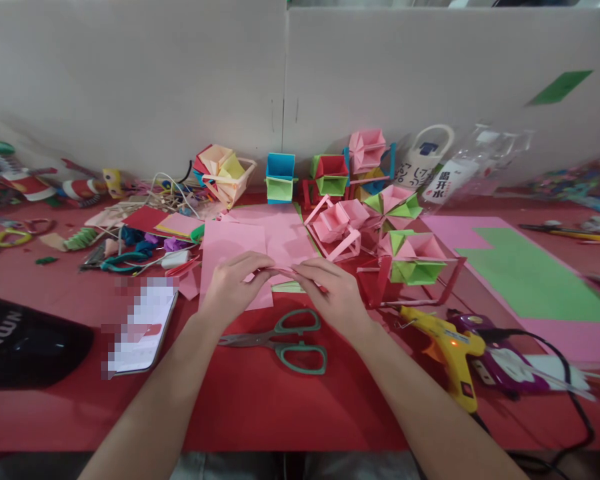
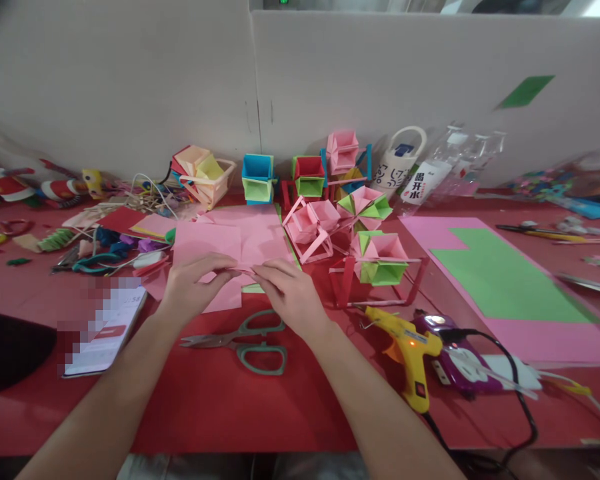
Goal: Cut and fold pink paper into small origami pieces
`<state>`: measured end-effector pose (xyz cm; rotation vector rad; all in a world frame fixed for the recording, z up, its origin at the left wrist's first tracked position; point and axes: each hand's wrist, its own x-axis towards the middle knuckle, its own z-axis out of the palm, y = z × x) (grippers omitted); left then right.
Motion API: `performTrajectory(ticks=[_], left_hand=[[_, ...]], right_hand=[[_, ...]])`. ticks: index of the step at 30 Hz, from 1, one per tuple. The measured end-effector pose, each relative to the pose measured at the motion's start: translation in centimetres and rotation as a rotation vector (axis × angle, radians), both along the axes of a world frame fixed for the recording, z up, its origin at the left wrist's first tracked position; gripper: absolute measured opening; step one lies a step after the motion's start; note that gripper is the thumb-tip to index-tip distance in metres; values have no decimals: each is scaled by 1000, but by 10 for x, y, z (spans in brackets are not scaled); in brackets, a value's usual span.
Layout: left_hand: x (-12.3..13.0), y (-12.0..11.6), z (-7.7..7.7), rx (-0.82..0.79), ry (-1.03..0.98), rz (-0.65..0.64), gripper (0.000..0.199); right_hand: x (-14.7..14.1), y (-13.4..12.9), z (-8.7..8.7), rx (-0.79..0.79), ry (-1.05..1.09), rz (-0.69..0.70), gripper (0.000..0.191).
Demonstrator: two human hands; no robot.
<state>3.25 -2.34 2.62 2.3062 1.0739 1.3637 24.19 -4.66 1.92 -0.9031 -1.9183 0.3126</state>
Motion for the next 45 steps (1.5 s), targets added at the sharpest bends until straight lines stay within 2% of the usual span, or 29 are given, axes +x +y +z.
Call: performTrajectory(ticks=[11,23,35,40,45], left_hand=[[-1,1,-1,-132,-50,23,7],[-2,1,-1,-255,-41,-32,8],[-7,3,-1,-311,1,-54,17],[-7,3,-1,-313,7,-61,16],[-4,0,2,-323,-2,-98,16]], right_hand=[[1,3,4,-35,51,12,20],[3,3,3,-69,40,42,24],[3,3,2,-36,20,20,26],[1,0,1,-32,3,42,34],[1,1,1,-56,6,24,22]])
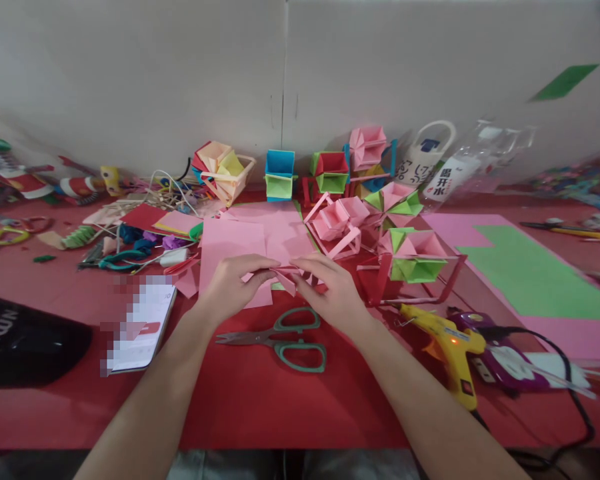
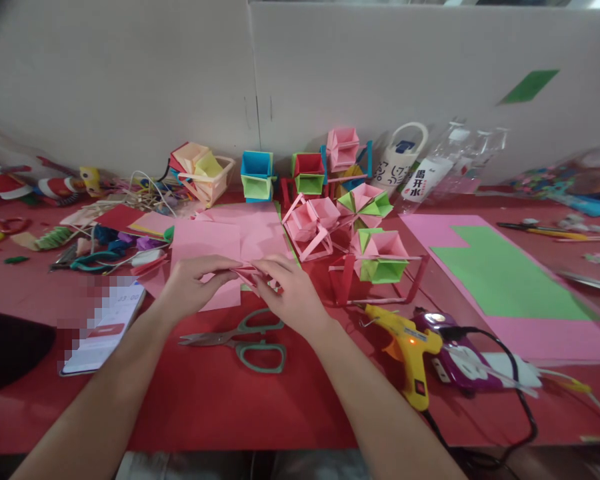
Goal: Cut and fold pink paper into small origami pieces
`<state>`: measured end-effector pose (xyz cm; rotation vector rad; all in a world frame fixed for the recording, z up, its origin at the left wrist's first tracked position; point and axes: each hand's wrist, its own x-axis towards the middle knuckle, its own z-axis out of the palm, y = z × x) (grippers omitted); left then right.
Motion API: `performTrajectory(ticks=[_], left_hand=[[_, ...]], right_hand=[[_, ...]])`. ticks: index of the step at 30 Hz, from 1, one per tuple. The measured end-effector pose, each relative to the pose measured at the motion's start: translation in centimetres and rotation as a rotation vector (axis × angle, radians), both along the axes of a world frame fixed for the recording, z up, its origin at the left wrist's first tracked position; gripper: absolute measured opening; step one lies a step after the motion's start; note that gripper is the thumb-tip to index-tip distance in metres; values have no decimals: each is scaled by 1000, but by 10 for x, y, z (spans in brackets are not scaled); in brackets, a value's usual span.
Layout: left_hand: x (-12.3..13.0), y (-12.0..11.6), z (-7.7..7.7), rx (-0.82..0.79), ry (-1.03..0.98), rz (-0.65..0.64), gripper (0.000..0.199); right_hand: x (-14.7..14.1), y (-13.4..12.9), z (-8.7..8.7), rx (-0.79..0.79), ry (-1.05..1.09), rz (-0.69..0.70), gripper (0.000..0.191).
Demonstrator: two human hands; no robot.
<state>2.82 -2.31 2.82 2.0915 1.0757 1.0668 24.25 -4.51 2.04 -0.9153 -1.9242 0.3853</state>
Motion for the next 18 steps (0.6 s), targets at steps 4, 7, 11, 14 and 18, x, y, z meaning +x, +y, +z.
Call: performTrajectory(ticks=[4,7,11,14,18], left_hand=[[4,-3,4,-49,-22,-32,19],[6,-6,8,-131,-32,-45,28],[5,-9,12,-202,-88,-102,40],[5,-10,12,-213,-108,-108,43],[9,-10,11,-207,-92,-47,35]], right_hand=[[-1,0,2,-76,26,-26,7],[-2,-1,4,-89,51,-84,13],[-3,-2,4,-99,64,-114,17],[-3,-2,3,-105,73,-119,18],[-4,-2,4,-118,71,-120,21]])
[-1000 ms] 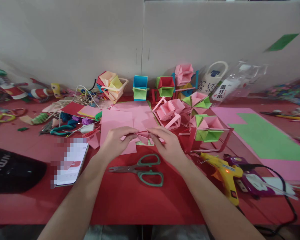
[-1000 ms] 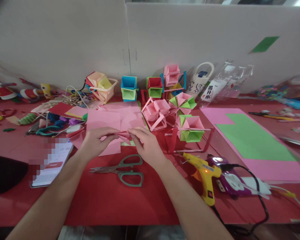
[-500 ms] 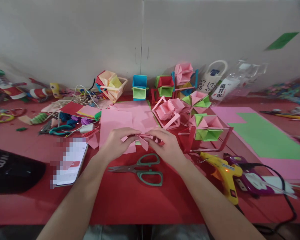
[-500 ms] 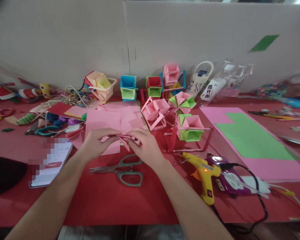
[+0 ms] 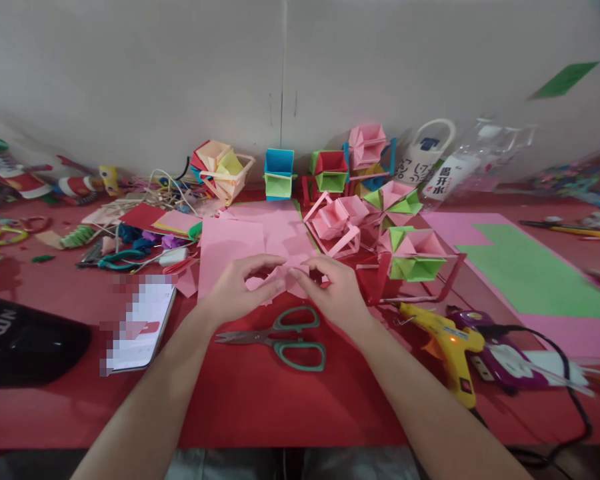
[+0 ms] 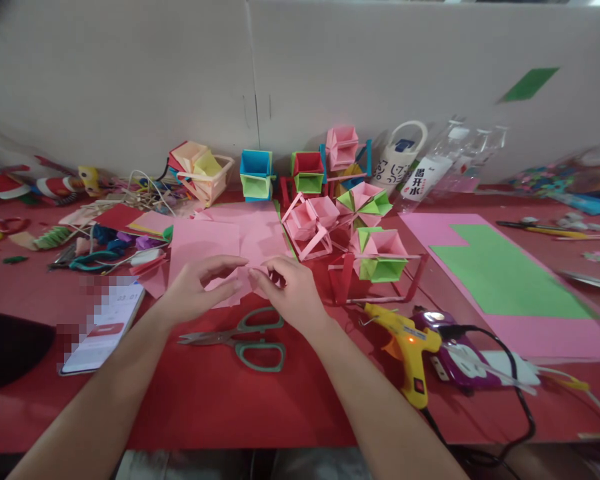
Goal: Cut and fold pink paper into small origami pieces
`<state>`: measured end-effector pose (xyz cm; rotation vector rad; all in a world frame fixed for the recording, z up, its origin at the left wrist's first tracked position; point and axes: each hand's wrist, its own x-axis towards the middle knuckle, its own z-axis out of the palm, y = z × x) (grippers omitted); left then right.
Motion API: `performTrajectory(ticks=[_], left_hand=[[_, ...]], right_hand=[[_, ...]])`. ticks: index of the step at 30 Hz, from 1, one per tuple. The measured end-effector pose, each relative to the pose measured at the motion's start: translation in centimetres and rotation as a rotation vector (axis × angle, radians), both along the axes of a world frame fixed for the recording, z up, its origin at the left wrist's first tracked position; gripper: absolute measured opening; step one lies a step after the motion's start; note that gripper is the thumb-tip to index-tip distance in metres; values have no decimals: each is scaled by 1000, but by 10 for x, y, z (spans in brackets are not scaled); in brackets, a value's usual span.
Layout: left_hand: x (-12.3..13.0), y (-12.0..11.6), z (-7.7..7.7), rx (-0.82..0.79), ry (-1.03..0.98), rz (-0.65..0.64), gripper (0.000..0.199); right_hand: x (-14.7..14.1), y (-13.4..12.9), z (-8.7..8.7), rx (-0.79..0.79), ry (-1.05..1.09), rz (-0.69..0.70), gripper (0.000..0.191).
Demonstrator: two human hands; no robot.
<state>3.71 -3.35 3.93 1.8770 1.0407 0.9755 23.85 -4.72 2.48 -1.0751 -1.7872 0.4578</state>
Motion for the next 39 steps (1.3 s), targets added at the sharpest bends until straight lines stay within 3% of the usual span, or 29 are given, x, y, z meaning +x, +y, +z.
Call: performTrajectory(ticks=[5,22,31,35,39], left_hand=[[4,2,-2,-12,-50,21,23],[6,1,-4,-6,-97,94,20],[7,3,-6,-50,-137,99,24],[7,3,-5,-88,-183,94,27],[7,4,-5,-86,-204,94,29]], right_hand=[[-2,-1,1,9,4,-4,28],[-3,1,-4,6,35,-31,23],[-3,2,-3,-12,20,-42,25],[-3,2,-5,-45,63,-40,17],[-3,2,-8,-67,76,-43,26]])
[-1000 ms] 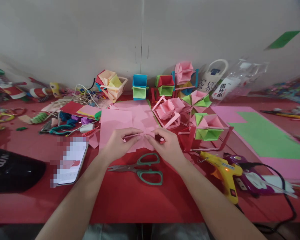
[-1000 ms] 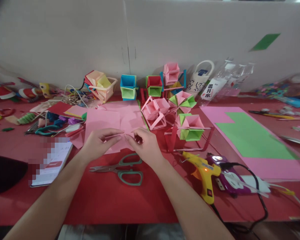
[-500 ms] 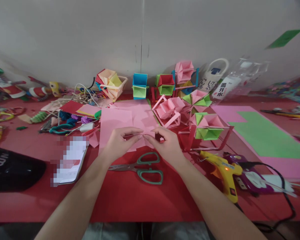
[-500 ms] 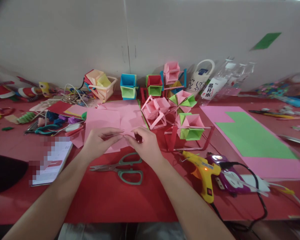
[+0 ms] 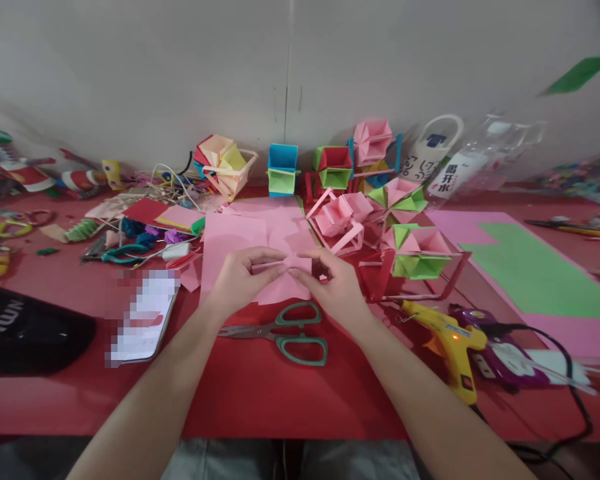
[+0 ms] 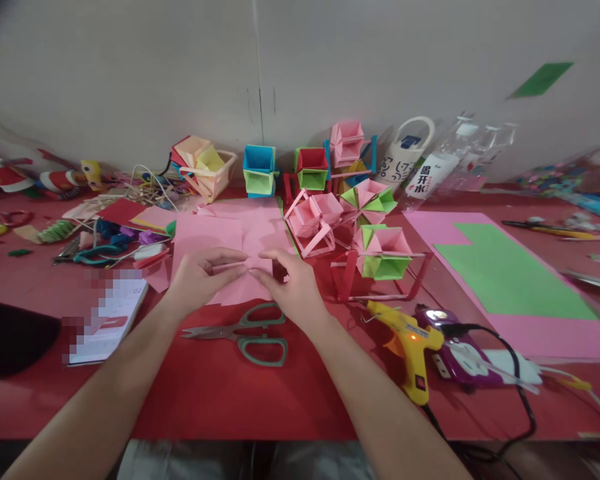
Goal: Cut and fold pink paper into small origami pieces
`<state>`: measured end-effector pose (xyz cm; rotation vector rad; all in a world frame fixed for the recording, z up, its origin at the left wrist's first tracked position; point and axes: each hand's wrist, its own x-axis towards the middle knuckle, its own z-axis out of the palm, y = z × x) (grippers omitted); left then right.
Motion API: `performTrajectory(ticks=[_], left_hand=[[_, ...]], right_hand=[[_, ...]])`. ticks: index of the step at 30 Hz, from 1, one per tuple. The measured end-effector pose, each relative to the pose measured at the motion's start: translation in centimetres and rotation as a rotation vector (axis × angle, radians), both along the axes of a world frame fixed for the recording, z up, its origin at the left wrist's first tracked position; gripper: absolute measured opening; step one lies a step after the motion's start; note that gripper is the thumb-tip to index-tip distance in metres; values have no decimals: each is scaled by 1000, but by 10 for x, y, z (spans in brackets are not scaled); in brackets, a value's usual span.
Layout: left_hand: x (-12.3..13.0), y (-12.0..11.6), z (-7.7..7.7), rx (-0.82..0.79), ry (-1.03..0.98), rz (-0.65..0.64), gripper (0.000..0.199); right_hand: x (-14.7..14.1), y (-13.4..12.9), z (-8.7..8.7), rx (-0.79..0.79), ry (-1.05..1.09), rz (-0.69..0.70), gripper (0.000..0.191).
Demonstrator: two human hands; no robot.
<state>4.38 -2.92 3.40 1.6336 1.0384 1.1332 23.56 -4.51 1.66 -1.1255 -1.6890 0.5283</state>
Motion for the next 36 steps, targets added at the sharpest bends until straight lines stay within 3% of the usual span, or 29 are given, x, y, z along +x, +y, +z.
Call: performTrajectory(ticks=[25,36], left_hand=[[2,3,-7,-56,-57,-7,26],[4,0,-4,-100,-58,2,19]], right_hand=[[-1,2,-6,175,-168,78,29],[-4,1,-7,145,-187,77,29]])
